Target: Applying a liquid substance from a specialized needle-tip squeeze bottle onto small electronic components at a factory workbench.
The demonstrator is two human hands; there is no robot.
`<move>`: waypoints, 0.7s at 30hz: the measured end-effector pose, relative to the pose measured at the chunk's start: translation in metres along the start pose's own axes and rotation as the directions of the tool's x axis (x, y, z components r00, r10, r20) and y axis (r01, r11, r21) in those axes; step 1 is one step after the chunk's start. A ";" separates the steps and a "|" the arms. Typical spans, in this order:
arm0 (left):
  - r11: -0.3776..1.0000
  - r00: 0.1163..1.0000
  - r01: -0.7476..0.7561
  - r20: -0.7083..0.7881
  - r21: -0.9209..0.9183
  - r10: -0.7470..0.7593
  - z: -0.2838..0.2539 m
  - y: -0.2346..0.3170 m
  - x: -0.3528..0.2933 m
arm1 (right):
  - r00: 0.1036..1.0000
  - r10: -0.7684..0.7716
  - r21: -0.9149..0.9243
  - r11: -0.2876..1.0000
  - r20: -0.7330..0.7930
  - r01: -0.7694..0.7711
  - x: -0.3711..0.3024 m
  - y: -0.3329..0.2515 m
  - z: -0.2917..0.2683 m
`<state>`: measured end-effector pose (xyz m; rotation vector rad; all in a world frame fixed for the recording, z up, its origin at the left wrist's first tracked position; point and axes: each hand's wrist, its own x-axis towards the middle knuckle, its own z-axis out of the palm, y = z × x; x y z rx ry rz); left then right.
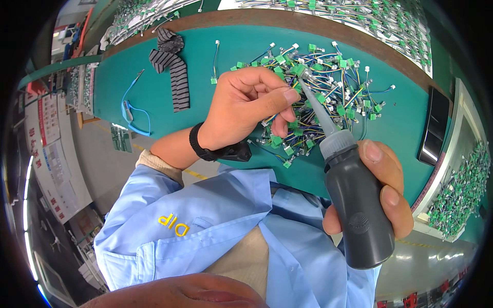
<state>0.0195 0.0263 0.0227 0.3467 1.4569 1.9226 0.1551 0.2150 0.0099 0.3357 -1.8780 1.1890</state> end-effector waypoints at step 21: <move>0.999 1.000 0.019 0.021 -0.042 -0.018 -0.003 0.000 0.000 | 0.993 -0.079 -0.019 0.997 -0.085 0.077 -0.002 0.008 0.007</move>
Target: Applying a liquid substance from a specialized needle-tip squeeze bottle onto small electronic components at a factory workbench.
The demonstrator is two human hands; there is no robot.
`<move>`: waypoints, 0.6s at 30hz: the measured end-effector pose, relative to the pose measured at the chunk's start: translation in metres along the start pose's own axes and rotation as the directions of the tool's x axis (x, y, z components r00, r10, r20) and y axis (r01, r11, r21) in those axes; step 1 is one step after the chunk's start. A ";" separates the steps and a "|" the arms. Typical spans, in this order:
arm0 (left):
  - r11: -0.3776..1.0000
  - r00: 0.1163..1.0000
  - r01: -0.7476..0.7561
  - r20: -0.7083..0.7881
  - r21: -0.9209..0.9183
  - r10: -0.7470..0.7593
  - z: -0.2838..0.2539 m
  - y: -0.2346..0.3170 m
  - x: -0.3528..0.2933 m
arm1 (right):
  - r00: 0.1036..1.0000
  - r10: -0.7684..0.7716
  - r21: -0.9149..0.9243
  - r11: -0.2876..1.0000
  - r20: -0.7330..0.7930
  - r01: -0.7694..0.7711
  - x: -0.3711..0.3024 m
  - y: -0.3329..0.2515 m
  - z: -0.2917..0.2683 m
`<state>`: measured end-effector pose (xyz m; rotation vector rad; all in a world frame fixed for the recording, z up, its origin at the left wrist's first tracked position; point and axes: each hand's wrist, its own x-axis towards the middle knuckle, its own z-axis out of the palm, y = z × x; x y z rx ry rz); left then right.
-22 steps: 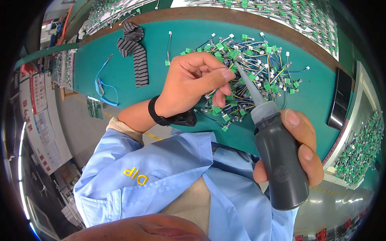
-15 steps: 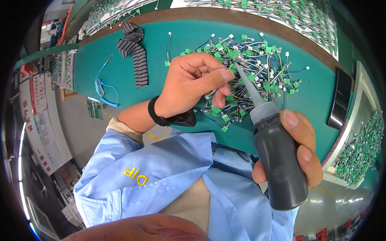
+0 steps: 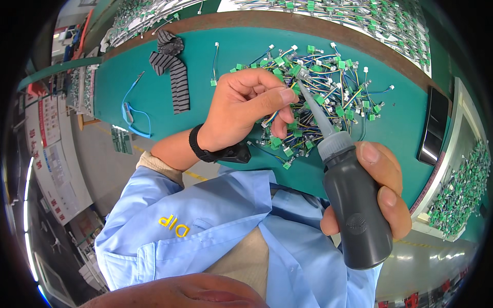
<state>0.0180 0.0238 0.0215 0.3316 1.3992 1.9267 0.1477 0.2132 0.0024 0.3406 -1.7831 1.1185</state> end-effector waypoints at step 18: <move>1.000 0.999 -0.015 0.034 0.010 0.015 -0.003 0.006 0.001 | 0.992 0.086 -0.059 0.995 0.094 -0.080 0.004 -0.006 -0.007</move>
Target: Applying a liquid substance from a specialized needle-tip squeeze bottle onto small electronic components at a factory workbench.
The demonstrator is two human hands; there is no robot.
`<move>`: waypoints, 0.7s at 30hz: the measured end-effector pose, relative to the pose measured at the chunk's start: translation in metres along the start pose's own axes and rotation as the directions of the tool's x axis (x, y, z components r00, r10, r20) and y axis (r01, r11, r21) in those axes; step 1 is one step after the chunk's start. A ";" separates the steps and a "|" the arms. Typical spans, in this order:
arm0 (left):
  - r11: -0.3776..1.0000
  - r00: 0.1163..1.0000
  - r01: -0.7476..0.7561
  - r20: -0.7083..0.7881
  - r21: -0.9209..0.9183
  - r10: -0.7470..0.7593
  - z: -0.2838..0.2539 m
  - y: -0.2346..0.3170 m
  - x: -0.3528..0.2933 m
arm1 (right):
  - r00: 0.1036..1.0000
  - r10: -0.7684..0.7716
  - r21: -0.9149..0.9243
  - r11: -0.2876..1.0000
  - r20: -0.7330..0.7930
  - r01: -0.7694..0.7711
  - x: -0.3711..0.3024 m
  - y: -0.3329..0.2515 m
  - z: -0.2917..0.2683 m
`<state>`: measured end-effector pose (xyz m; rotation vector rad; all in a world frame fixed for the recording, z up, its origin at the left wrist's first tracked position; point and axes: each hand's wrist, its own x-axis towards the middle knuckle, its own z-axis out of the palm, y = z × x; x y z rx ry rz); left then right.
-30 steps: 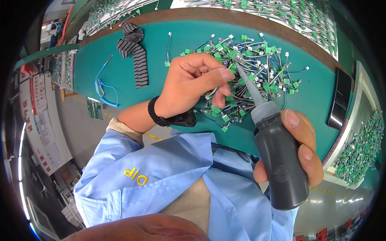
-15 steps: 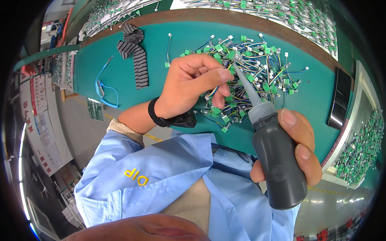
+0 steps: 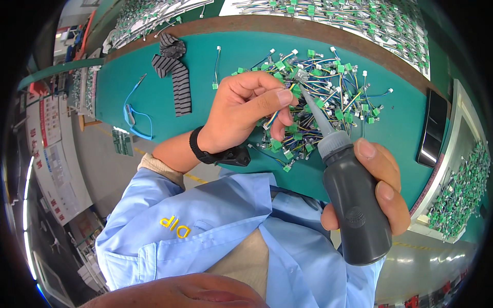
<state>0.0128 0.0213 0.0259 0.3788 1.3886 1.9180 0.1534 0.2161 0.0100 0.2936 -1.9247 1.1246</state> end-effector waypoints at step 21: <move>0.078 0.927 -0.277 0.245 0.958 0.284 -0.181 0.103 0.240 | 0.992 0.090 -0.038 0.996 0.090 -0.087 0.008 -0.001 -0.014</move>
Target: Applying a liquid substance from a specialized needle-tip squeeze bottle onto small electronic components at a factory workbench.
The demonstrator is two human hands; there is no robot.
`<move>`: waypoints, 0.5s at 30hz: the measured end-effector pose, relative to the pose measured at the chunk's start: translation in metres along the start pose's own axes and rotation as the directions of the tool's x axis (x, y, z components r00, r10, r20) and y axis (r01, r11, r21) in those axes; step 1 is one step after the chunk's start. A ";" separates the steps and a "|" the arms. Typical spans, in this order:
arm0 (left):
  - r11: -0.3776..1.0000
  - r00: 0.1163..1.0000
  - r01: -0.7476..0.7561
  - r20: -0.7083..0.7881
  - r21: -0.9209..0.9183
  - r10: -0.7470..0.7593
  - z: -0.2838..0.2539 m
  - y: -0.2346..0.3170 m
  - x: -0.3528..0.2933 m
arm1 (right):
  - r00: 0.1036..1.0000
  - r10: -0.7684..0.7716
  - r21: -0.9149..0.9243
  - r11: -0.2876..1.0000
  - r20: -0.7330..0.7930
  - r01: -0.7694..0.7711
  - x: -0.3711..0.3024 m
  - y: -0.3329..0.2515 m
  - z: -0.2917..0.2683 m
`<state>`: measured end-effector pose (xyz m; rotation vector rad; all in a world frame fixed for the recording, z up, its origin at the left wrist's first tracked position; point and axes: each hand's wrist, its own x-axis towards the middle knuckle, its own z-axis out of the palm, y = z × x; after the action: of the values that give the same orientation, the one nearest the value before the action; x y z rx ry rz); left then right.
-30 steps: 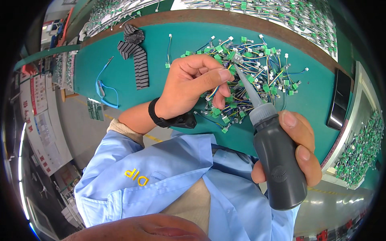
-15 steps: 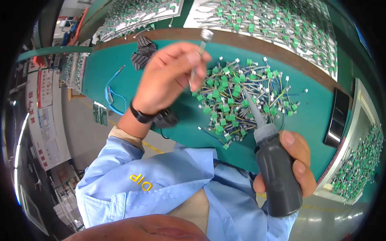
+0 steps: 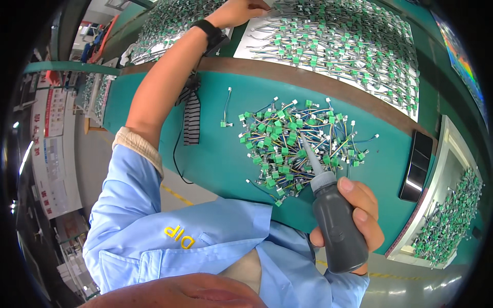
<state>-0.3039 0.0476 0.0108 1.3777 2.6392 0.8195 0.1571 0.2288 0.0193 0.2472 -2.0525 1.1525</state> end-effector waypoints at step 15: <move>0.996 0.995 0.084 -0.058 -0.027 -0.086 0.020 -0.001 0.012 | 1.000 0.002 0.060 0.998 -0.005 -0.001 0.004 -0.002 0.003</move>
<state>-0.3064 0.0652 -0.0043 1.2446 2.7008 0.8924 0.1531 0.2259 0.0224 0.2718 -2.0163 1.2155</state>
